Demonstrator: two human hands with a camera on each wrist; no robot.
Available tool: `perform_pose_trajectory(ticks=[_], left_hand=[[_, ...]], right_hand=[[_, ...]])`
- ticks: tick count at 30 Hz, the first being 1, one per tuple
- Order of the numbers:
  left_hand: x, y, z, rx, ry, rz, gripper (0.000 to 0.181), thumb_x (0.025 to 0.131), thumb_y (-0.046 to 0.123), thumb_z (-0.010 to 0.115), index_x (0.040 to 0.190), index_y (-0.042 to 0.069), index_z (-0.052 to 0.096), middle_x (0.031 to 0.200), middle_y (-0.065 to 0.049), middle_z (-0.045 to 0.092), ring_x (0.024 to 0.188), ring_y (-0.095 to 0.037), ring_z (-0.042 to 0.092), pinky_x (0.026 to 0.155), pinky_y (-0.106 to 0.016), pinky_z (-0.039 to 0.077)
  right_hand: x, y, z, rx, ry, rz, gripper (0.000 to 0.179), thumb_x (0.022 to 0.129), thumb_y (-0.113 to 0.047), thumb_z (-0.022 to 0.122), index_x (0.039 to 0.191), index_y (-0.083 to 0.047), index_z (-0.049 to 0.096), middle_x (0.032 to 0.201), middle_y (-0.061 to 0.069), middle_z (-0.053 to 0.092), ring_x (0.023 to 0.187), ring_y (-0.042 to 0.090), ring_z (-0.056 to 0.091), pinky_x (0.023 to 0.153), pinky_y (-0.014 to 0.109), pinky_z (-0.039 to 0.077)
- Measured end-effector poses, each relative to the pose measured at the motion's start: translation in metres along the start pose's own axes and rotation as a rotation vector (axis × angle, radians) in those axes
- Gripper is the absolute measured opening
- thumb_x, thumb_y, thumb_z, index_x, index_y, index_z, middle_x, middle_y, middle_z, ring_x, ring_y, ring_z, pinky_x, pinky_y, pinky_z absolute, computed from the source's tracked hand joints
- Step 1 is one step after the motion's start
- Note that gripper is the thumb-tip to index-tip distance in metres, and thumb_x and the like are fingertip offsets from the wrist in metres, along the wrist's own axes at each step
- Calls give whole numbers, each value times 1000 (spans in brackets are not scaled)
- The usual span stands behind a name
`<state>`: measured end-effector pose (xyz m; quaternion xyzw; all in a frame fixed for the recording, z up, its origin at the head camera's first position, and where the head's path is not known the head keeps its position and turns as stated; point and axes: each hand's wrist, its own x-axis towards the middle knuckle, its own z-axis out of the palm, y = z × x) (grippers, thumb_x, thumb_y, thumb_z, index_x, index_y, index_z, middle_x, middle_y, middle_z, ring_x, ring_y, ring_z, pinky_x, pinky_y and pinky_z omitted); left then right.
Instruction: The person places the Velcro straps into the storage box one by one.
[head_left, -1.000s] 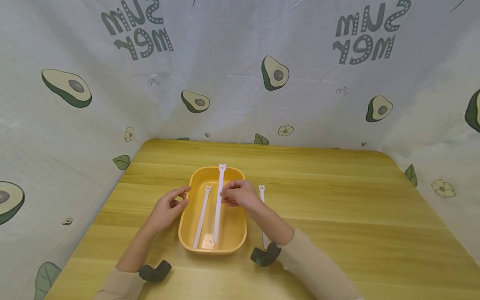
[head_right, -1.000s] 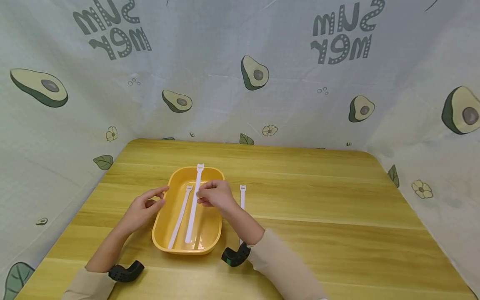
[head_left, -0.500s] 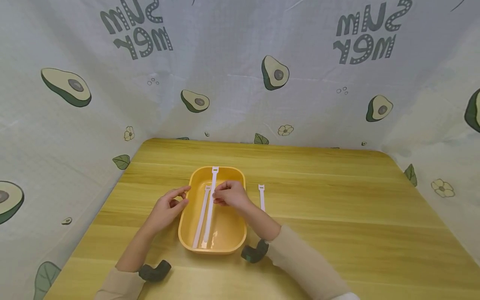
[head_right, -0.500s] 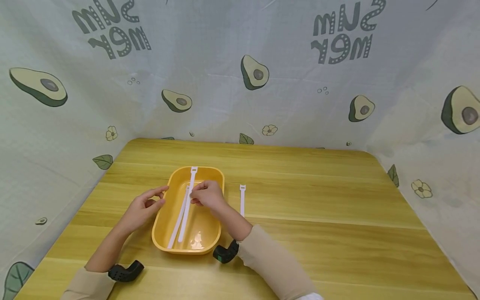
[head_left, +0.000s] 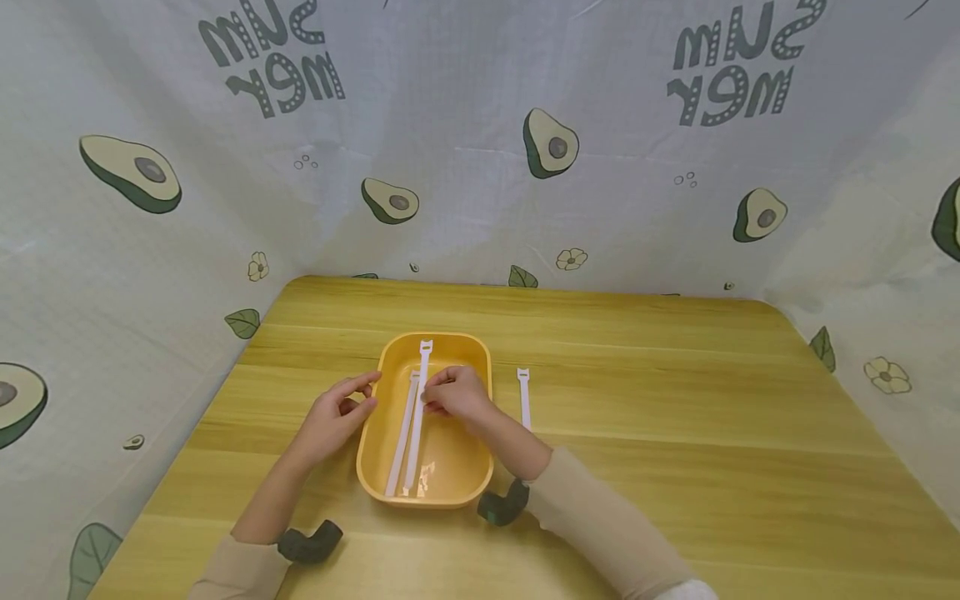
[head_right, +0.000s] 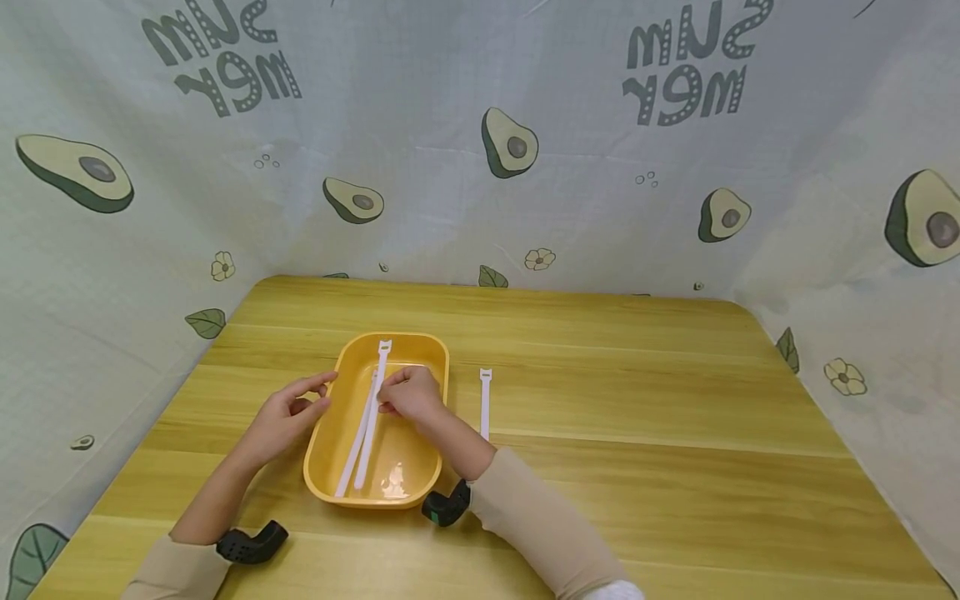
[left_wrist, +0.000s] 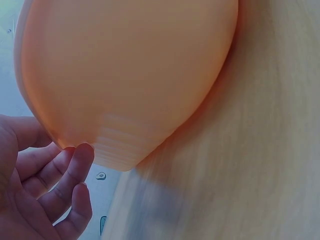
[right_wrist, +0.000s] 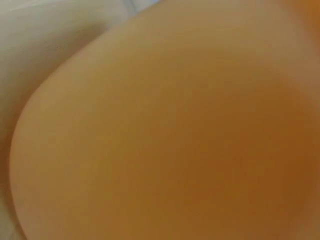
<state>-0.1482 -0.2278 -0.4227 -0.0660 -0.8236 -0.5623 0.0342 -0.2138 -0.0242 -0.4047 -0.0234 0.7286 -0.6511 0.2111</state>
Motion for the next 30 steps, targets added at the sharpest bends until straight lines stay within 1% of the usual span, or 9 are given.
perform_pose_trajectory(ticks=[5, 13, 19, 27, 30], left_hand=[[0, 1, 0, -1, 3, 11, 37, 97, 4, 58, 132, -8, 54, 102, -16, 50, 56, -6, 36, 53, -19, 35], [-2, 3, -1, -8, -4, 10, 38, 98, 4, 57, 134, -8, 53, 104, -17, 50, 56, -7, 36, 53, -19, 36], [-2, 2, -3, 6, -2, 16, 38, 98, 4, 57, 134, -7, 53, 104, -17, 51, 56, -7, 36, 53, -19, 36], [-2, -1, -1, 26, -2, 20, 37, 98, 2, 57, 133, -8, 54, 103, -16, 50, 57, -7, 36, 53, -19, 36], [-2, -1, 0, 30, 0, 19, 37, 98, 3, 58, 133, -7, 54, 103, -16, 50, 57, -7, 37, 53, -19, 36]], right_hand=[[1, 1, 2, -36, 15, 26, 8, 82, 9, 66, 80, 2, 62, 70, 8, 62, 54, 12, 61, 56, 25, 54], [2, 3, 6, -135, 50, 52, 9, 79, 11, 67, 77, 3, 63, 63, 6, 60, 49, 11, 57, 48, 20, 49], [3, 3, 8, -226, 79, 55, 11, 77, 11, 66, 71, 2, 64, 57, 8, 61, 46, 11, 56, 43, 19, 45], [3, 7, 7, -303, 116, 100, 15, 71, 13, 66, 66, 0, 61, 50, 6, 58, 41, 11, 54, 40, 18, 43], [3, 8, 7, -349, 127, 102, 16, 71, 11, 67, 64, -1, 62, 49, 6, 58, 40, 10, 54, 39, 18, 43]])
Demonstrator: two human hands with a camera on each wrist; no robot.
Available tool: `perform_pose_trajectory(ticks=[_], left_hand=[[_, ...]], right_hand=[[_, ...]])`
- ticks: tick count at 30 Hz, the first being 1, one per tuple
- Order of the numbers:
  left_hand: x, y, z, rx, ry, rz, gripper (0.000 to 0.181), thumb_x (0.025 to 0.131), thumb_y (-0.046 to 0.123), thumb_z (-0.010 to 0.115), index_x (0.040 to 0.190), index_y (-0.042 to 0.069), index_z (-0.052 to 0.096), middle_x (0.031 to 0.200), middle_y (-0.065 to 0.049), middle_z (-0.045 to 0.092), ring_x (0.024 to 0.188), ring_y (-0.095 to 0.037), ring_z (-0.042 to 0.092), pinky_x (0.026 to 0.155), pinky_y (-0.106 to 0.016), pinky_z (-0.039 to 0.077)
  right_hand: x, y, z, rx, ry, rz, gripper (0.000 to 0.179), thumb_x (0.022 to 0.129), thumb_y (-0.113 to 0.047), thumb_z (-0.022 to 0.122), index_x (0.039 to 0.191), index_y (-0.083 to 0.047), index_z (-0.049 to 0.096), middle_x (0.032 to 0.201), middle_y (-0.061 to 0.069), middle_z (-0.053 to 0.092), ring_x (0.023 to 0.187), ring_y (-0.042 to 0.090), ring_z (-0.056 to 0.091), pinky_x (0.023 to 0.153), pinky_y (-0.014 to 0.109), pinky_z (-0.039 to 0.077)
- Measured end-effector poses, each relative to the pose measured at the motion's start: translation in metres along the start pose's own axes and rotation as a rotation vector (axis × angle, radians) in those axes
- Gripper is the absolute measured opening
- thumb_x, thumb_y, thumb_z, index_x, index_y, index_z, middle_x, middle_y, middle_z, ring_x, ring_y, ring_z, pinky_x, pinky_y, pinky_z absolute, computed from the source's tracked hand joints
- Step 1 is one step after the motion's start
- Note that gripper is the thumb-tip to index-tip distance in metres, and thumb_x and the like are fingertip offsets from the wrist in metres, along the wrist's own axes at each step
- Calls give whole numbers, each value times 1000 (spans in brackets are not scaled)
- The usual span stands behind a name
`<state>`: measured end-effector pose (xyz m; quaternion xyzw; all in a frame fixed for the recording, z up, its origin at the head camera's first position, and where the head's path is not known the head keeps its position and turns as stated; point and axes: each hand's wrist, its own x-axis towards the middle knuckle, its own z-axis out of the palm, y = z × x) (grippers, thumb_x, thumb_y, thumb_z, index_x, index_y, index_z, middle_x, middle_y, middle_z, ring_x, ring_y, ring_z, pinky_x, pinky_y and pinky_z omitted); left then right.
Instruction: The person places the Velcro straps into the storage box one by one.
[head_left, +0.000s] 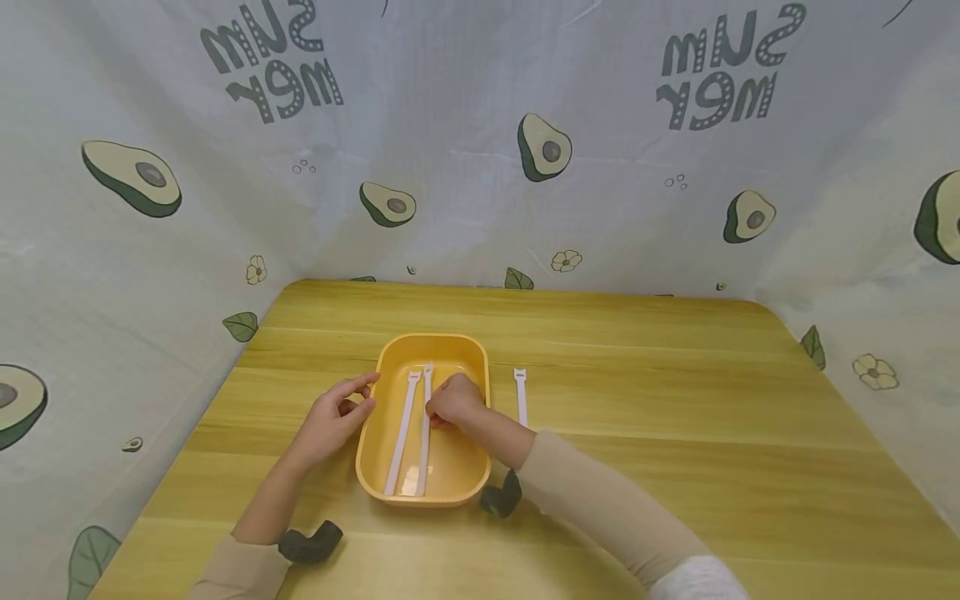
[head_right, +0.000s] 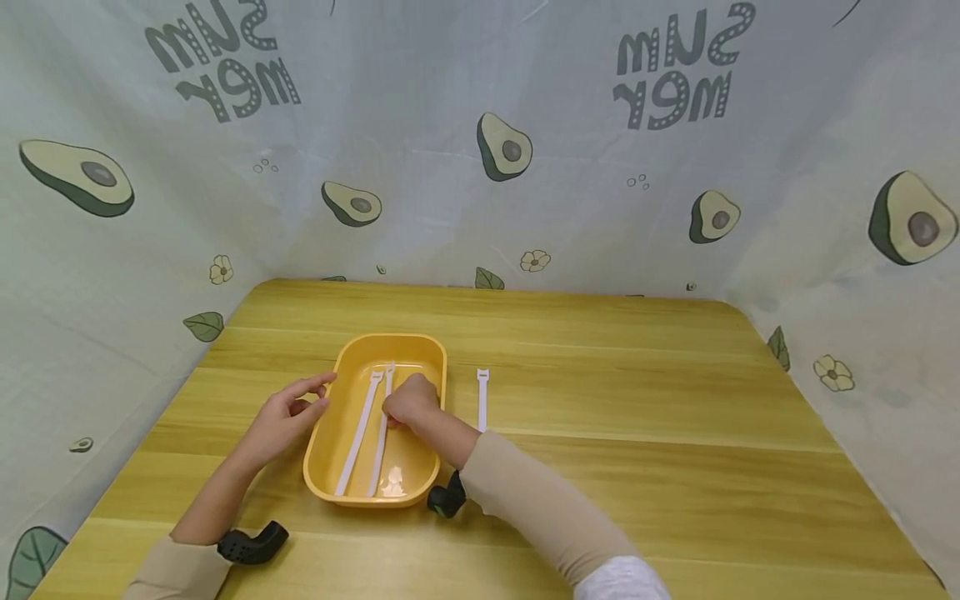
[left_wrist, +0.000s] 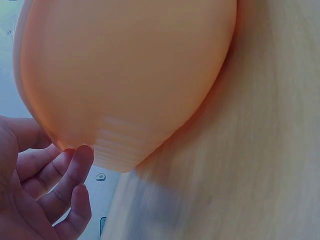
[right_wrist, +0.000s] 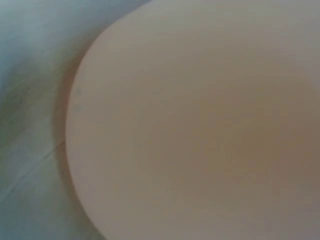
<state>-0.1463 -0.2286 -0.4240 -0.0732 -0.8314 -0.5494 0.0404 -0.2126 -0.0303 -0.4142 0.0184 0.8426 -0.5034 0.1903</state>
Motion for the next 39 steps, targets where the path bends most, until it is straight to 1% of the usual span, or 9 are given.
perform_pose_trajectory(ticks=[5, 12, 18, 27, 34, 36, 39], left_hand=[[0, -1, 0, -1, 1, -3, 37, 98, 4, 58, 133, -7, 54, 102, -15, 51, 57, -7, 36, 53, -19, 35], [0, 0, 0, 0, 3, -1, 37, 97, 5, 59, 133, -7, 55, 102, -15, 51, 57, -8, 36, 53, -19, 35], [0, 1, 0, -7, 3, -3, 37, 98, 5, 59, 133, -7, 54, 103, -16, 51, 57, -7, 36, 53, -19, 35], [0, 3, 0, -11, -2, 3, 38, 98, 6, 58, 133, -7, 54, 103, -15, 50, 55, -7, 35, 52, -19, 35], [0, 4, 0, -13, -7, -2, 39, 98, 8, 59, 134, -6, 54, 104, -15, 51, 56, -7, 36, 53, -19, 36], [-1, 4, 0, -10, -7, -6, 38, 98, 8, 59, 134, -6, 54, 104, -15, 51, 56, -7, 37, 53, -19, 36], [-1, 4, 0, -8, -4, -8, 38, 98, 8, 58, 134, -6, 54, 104, -15, 51, 57, -8, 37, 54, -20, 37]], right_hand=[[0, 0, 0, -53, 8, -6, 17, 73, 9, 68, 63, -3, 61, 50, 7, 60, 41, 11, 56, 38, 19, 42], [0, 0, -1, -48, 5, 5, 21, 72, 10, 68, 61, -4, 57, 50, 8, 61, 40, 12, 55, 37, 19, 41], [-1, 0, -1, -73, 1, -12, 20, 71, 10, 66, 60, -4, 57, 51, 10, 62, 38, 12, 53, 37, 19, 39], [-3, -2, -3, -88, -13, -23, 22, 79, 3, 67, 60, -4, 59, 52, 10, 62, 39, 12, 53, 39, 19, 41], [-7, -3, -4, -145, 7, -77, 21, 81, -5, 68, 61, -5, 62, 51, 9, 62, 40, 13, 55, 41, 22, 44], [-8, -4, -4, -138, 3, -82, 22, 82, -9, 68, 62, -4, 62, 51, 9, 62, 40, 14, 55, 43, 23, 45], [-9, -5, -5, -57, -26, -85, 22, 84, -10, 67, 64, -5, 59, 52, 10, 60, 42, 14, 54, 46, 25, 48]])
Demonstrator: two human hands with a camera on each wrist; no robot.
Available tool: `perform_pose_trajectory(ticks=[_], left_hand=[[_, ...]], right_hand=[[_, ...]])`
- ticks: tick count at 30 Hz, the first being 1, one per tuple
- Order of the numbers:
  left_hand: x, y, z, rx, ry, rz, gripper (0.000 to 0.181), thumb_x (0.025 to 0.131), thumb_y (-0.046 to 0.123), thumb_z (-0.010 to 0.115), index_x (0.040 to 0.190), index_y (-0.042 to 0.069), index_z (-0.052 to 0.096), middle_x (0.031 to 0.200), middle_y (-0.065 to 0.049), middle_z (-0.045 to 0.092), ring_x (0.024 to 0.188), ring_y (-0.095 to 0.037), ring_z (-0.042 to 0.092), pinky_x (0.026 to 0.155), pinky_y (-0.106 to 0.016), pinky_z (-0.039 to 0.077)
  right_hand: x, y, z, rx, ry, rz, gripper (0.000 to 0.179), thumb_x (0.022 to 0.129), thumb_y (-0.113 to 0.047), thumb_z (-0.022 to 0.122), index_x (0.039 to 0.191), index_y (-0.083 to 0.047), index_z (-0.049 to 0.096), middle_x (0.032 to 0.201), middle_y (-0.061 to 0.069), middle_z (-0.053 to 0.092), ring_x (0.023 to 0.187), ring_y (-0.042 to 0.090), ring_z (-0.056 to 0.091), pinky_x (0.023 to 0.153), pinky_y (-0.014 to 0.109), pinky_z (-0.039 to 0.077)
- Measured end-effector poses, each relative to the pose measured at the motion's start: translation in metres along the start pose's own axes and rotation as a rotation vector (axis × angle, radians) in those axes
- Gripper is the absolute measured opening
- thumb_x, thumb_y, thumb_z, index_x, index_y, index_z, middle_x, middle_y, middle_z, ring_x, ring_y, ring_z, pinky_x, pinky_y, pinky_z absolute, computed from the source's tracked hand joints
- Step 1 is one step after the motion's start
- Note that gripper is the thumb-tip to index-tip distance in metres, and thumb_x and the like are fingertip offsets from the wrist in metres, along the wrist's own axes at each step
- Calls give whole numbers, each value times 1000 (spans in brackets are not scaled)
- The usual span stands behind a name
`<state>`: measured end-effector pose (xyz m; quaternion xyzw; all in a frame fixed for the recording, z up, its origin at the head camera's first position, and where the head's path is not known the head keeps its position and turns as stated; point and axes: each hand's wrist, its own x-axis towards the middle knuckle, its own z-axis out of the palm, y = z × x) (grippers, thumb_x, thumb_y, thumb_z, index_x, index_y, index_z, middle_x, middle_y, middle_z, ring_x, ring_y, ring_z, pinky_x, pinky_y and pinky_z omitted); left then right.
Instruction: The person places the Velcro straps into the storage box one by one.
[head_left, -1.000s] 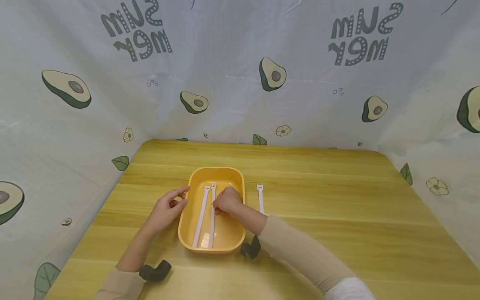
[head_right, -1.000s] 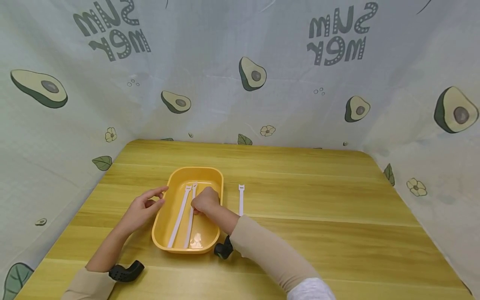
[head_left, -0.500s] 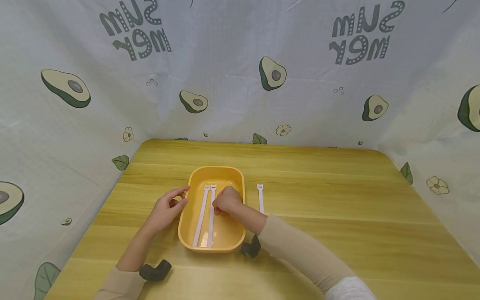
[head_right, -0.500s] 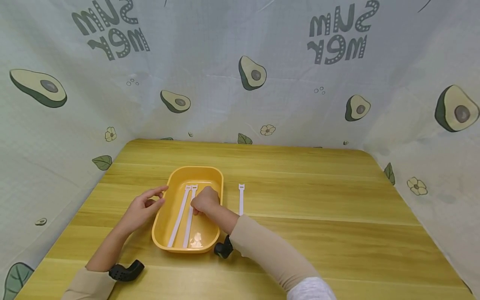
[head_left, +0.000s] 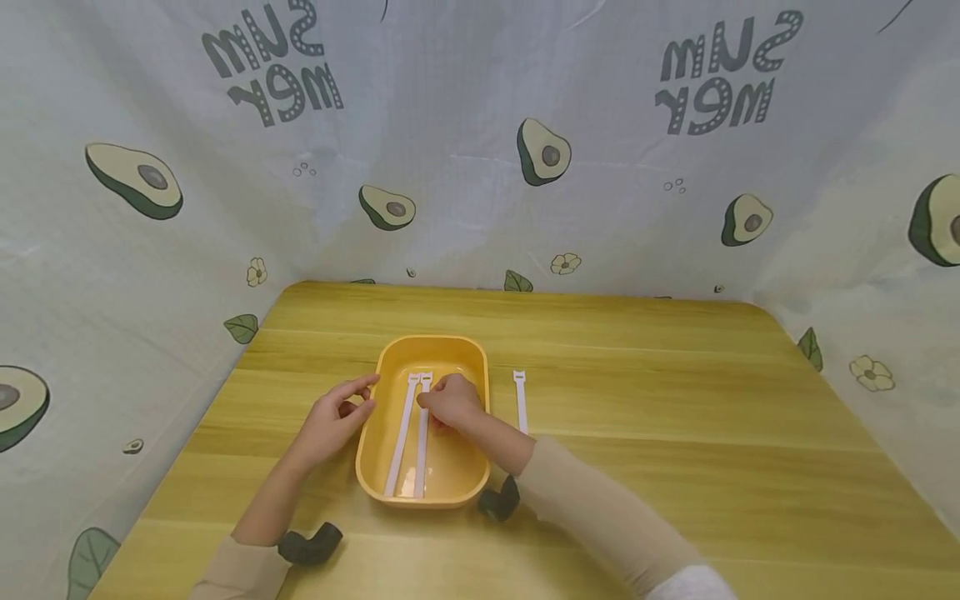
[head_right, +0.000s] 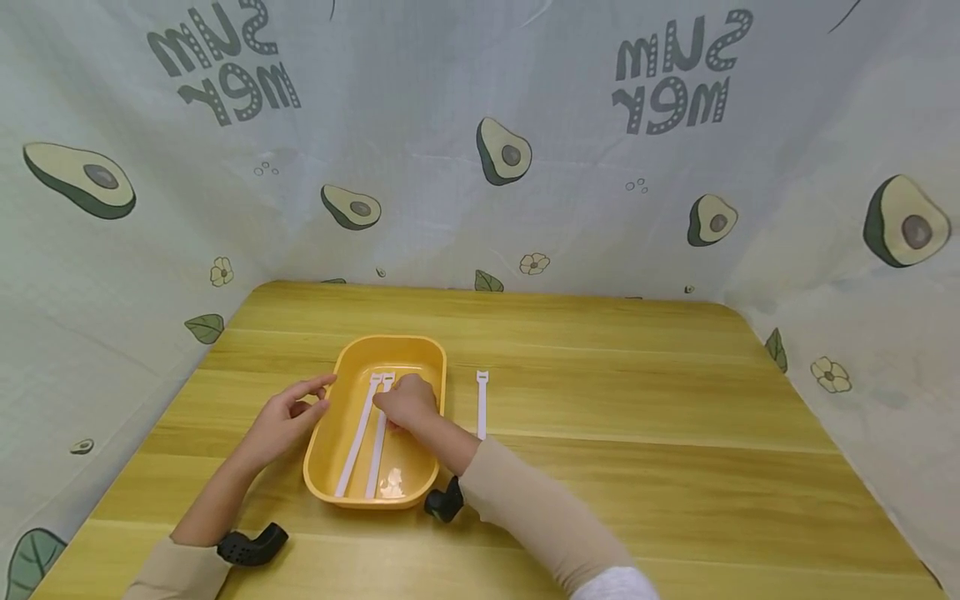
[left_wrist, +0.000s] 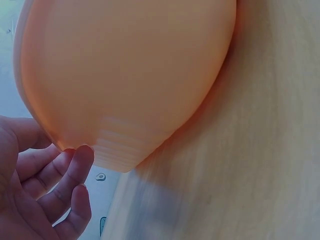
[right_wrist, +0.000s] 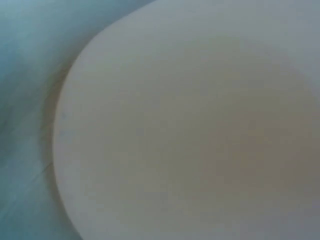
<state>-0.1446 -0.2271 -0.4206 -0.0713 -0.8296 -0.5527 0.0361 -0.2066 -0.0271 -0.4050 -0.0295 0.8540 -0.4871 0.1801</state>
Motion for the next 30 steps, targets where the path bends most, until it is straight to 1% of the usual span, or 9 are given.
perform_pose_trajectory(ticks=[5, 8, 11, 14, 19, 22, 27, 30], left_hand=[[0, -1, 1, 3, 3, -1, 38, 98, 7, 59, 133, -6, 54, 104, -15, 52, 57, -7, 38, 54, -19, 37], [0, -2, 1, 8, 5, -5, 38, 98, 7, 59, 133, -6, 54, 104, -16, 52, 57, -7, 38, 54, -19, 37], [0, -3, 1, 13, 9, -5, 37, 98, 5, 59, 133, -6, 55, 103, -15, 51, 57, -7, 37, 54, -19, 37], [0, -3, 1, 14, 13, 4, 36, 97, 4, 58, 132, -7, 55, 102, -15, 51, 57, -7, 37, 53, -19, 36], [1, -4, 2, 18, 12, 16, 36, 97, 4, 58, 132, -8, 55, 102, -15, 51, 56, -6, 37, 53, -19, 36], [0, -4, 2, 18, 12, 16, 36, 97, 5, 59, 132, -7, 55, 102, -15, 51, 55, -6, 36, 53, -19, 36], [0, -3, 1, 3, 12, 15, 37, 98, 6, 59, 132, -7, 55, 102, -15, 51, 55, -6, 36, 53, -20, 36], [0, -2, 1, 1, 12, 11, 37, 98, 6, 59, 132, -7, 55, 103, -15, 51, 56, -7, 36, 53, -20, 36]], right_hand=[[-1, -1, 0, 157, -53, -23, 18, 86, -8, 65, 71, -5, 57, 56, 5, 57, 45, 12, 55, 49, 26, 52], [-2, -2, 0, 204, -54, -50, 13, 87, -8, 63, 76, -2, 60, 58, 3, 57, 46, 11, 57, 50, 27, 54], [-6, -4, -2, 238, -48, -67, 12, 87, -10, 61, 80, 0, 61, 59, 4, 57, 46, 11, 57, 51, 29, 55], [-10, -5, -6, 280, -66, -84, 12, 88, -10, 61, 82, 1, 60, 61, 6, 58, 47, 12, 58, 53, 31, 56], [-20, -6, -19, 337, -144, -144, 12, 91, -9, 59, 91, 3, 60, 69, 10, 63, 53, 14, 62, 59, 34, 57], [-26, -5, -30, 346, -166, -183, 17, 92, -10, 59, 97, 5, 62, 74, 11, 66, 58, 16, 64, 62, 35, 57], [-33, -3, -49, 356, -147, -219, 23, 94, -10, 59, 104, 10, 61, 78, 9, 67, 63, 16, 66, 65, 34, 57], [-37, 1, -59, 388, -119, -226, 21, 95, -9, 59, 103, 10, 60, 77, 8, 67, 64, 15, 65, 65, 30, 56]])
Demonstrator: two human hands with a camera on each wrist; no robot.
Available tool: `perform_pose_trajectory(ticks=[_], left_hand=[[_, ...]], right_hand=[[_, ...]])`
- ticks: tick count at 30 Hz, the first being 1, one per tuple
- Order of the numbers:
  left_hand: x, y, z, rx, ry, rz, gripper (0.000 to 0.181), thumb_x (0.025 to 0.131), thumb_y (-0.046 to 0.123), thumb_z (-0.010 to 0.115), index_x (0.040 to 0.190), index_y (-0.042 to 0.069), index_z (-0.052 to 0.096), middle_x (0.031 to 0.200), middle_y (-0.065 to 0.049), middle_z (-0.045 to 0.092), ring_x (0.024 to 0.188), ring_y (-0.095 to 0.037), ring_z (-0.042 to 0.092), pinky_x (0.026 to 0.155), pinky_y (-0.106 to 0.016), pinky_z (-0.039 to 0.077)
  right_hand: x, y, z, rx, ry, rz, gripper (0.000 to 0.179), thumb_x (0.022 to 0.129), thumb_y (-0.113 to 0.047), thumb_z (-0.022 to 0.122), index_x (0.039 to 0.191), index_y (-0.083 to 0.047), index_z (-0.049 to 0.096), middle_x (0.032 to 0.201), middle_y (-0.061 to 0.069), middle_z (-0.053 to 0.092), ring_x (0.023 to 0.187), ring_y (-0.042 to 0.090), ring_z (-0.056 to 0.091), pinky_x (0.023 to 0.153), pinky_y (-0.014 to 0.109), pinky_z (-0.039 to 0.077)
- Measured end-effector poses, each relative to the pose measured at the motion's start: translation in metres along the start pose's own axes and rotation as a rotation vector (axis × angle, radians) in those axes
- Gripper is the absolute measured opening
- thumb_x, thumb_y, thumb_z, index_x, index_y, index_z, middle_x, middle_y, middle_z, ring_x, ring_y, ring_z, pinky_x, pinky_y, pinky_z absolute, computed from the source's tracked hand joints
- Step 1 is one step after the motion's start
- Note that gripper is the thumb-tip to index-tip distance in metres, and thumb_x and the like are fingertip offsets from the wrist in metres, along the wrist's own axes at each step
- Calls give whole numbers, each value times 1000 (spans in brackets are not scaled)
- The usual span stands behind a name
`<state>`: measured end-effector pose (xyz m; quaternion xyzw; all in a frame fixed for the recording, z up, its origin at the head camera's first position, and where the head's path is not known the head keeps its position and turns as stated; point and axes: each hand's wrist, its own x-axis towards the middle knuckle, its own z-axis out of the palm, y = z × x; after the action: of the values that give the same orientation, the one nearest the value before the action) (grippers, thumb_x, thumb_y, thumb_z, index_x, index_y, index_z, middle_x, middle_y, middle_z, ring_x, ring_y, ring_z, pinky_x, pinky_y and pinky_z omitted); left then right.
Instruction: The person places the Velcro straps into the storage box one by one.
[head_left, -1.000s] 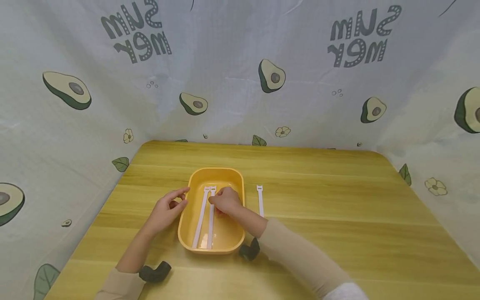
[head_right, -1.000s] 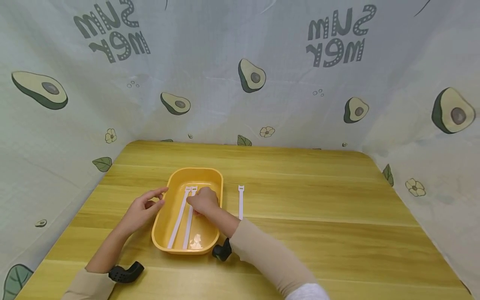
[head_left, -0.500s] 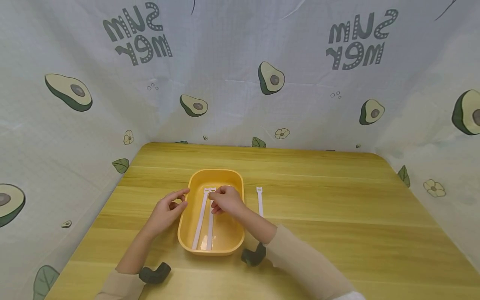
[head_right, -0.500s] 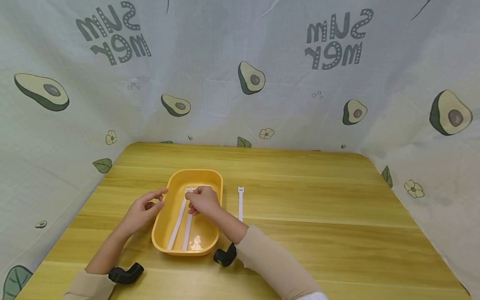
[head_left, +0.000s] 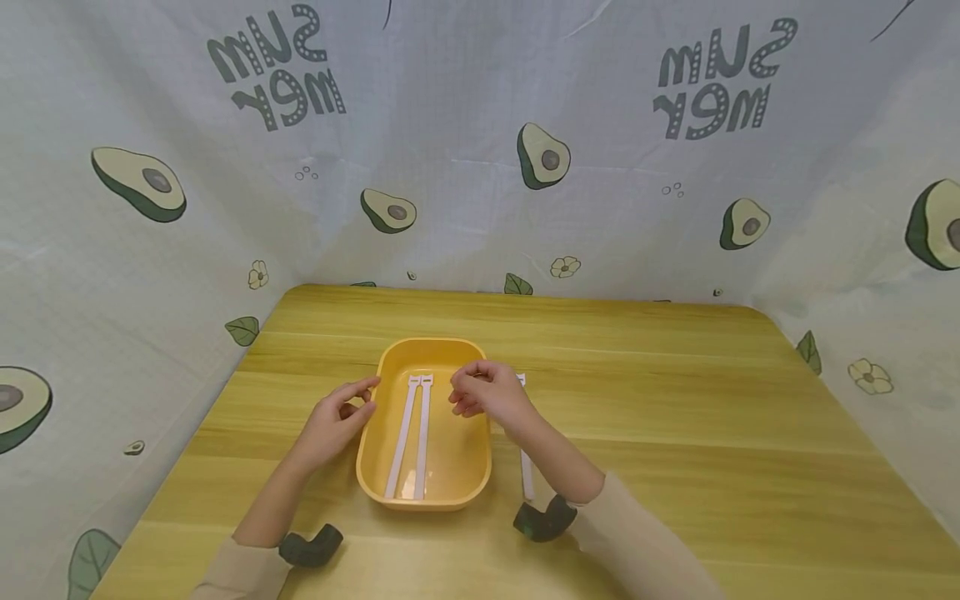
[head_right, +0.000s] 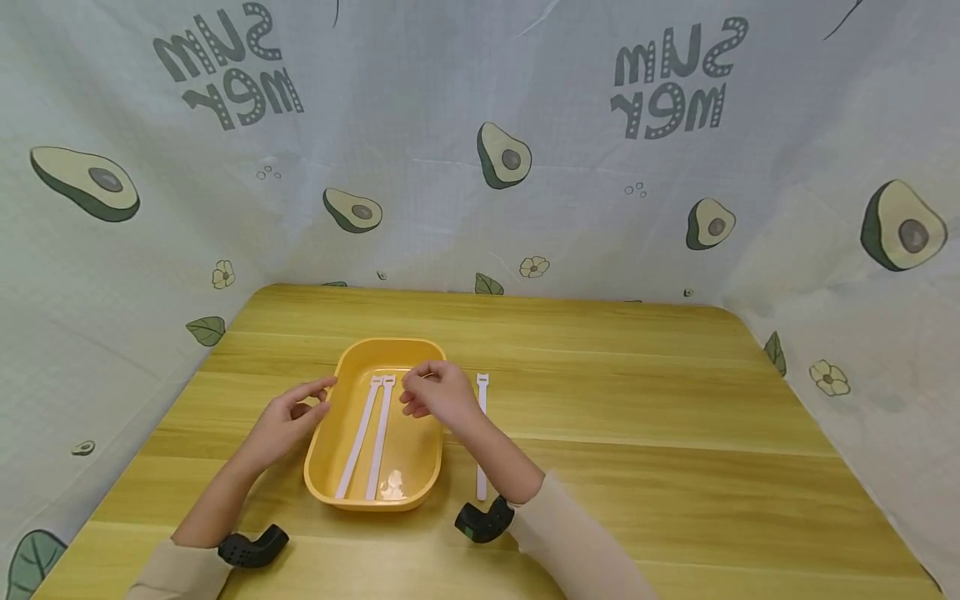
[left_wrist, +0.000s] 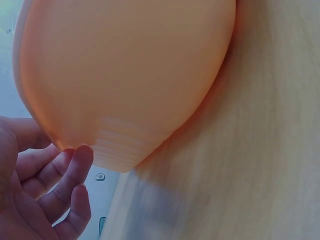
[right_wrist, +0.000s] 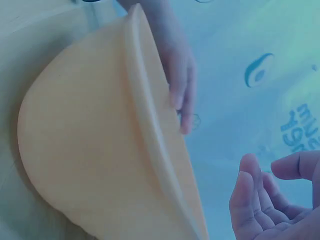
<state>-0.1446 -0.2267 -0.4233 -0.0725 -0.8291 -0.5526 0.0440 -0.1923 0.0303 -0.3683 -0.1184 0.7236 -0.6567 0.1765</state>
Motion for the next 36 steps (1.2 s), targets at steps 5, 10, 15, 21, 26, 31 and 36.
perform_pose_trajectory(ticks=[5, 10, 15, 21, 26, 31, 36], left_hand=[[0, 0, 0, 2, -1, -2, 38, 98, 7, 59, 133, -6, 55, 103, -16, 51, 56, -7, 37, 54, -20, 36], [-1, 0, -2, -2, 5, -2, 38, 98, 7, 59, 133, -6, 54, 103, -16, 52, 55, -7, 35, 53, -19, 36], [-1, 0, -2, 0, 1, -12, 38, 98, 7, 59, 134, -6, 54, 104, -16, 52, 56, -7, 36, 53, -19, 36], [-1, 1, -1, -3, -5, -15, 39, 98, 9, 59, 135, -4, 54, 106, -16, 52, 57, -8, 36, 54, -20, 36], [-1, 2, -2, -4, -9, -12, 41, 98, 10, 60, 135, -4, 53, 107, -15, 52, 57, -9, 36, 54, -20, 36], [-1, 1, -3, 0, -6, -11, 41, 98, 12, 60, 136, -4, 53, 106, -15, 52, 57, -9, 36, 54, -20, 36], [-1, 2, -2, -1, -9, -16, 41, 98, 11, 60, 135, -4, 54, 106, -15, 52, 57, -9, 36, 55, -20, 36]], right_hand=[[-8, 1, -15, 25, 60, 0, 15, 94, -7, 60, 99, 8, 61, 77, 7, 66, 64, 15, 65, 66, 30, 56], [-11, 7, -25, 21, 96, 33, 18, 95, -7, 60, 101, 9, 60, 77, 8, 66, 64, 15, 65, 67, 33, 57], [-12, 15, -36, -4, 134, 57, 16, 95, -9, 60, 99, 7, 61, 77, 7, 66, 65, 17, 66, 70, 36, 56], [-15, 23, -49, -13, 188, 79, 17, 95, -9, 59, 99, 7, 61, 77, 6, 65, 65, 14, 65, 68, 30, 55], [-17, 29, -55, -20, 210, 94, 17, 96, -8, 59, 99, 8, 61, 77, 6, 66, 64, 13, 64, 63, 26, 52], [-15, 37, -58, -17, 191, 117, 17, 96, -4, 57, 100, 12, 60, 78, 8, 66, 66, 14, 64, 63, 25, 52], [-13, 45, -62, -32, 197, 125, 14, 95, 0, 55, 101, 12, 59, 83, 11, 65, 70, 16, 65, 65, 27, 54]])
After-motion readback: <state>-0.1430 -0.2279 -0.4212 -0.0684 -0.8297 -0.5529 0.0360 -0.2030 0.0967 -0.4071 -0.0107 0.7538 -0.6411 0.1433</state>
